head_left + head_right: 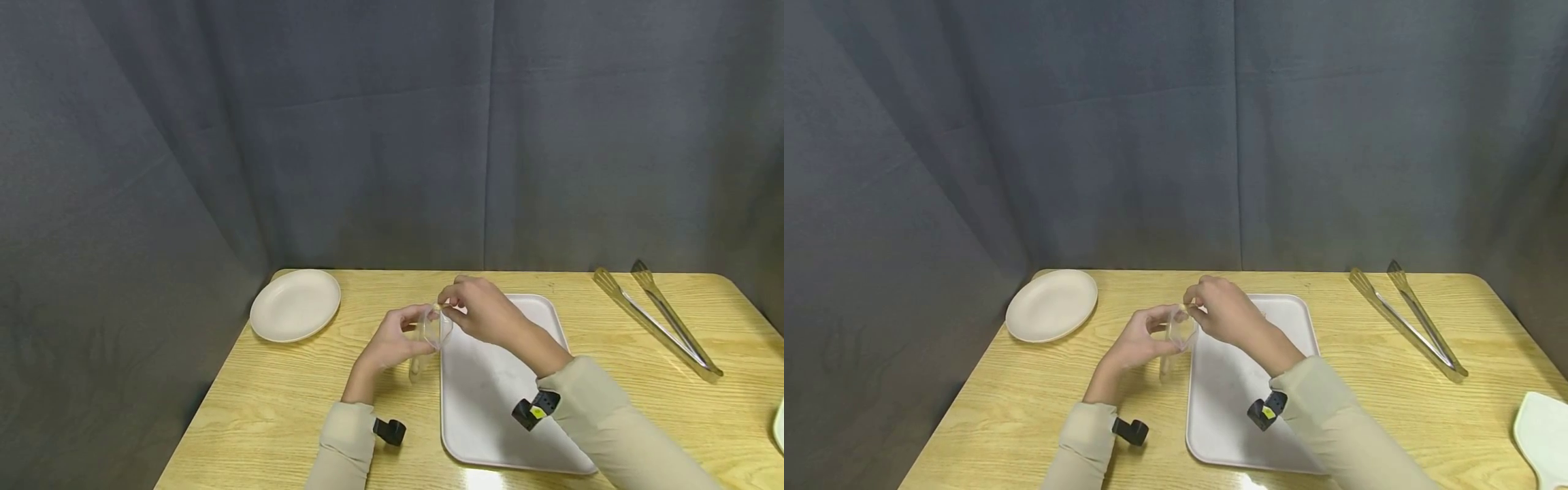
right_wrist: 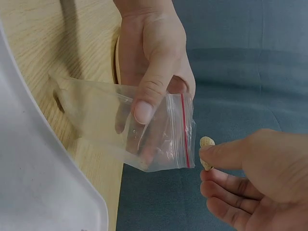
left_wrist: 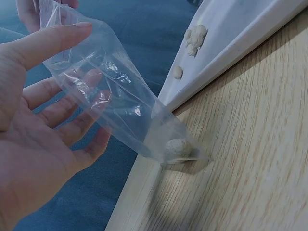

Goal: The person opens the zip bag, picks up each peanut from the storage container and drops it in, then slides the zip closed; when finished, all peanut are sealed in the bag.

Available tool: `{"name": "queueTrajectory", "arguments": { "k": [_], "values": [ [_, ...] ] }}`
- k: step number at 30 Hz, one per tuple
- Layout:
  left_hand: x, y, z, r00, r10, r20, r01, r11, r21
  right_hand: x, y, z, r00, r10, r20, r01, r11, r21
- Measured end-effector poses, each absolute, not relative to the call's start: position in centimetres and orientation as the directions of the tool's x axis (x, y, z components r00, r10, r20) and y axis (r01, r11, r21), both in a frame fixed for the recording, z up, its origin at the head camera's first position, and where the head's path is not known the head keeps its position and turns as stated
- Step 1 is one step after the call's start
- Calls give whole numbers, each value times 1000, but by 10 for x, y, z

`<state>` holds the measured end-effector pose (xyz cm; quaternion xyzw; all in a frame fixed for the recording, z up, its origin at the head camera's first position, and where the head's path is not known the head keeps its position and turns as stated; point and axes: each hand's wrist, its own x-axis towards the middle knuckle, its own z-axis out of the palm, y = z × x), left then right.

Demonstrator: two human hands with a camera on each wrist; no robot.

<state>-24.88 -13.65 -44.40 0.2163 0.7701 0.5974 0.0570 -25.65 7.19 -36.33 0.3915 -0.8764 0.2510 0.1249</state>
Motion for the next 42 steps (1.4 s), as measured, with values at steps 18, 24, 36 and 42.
{"name": "queueTrajectory", "arguments": {
  "k": [18,24,36,42],
  "values": [
    [-249,-137,-444,-906,393,160,255,204,945,-253,69,-364,-706,-611,359,-708,602,-369],
    [-249,-136,-443,-912,380,153,253,229,940,-258,89,-373,-748,-571,339,-663,615,-427],
    [-250,-134,-445,-918,371,143,241,232,942,-273,126,-431,-797,-538,275,-601,661,-449],
    [-250,-134,-446,-917,369,148,242,223,944,-278,131,-462,-799,-540,265,-601,703,-381]
  ]
}}
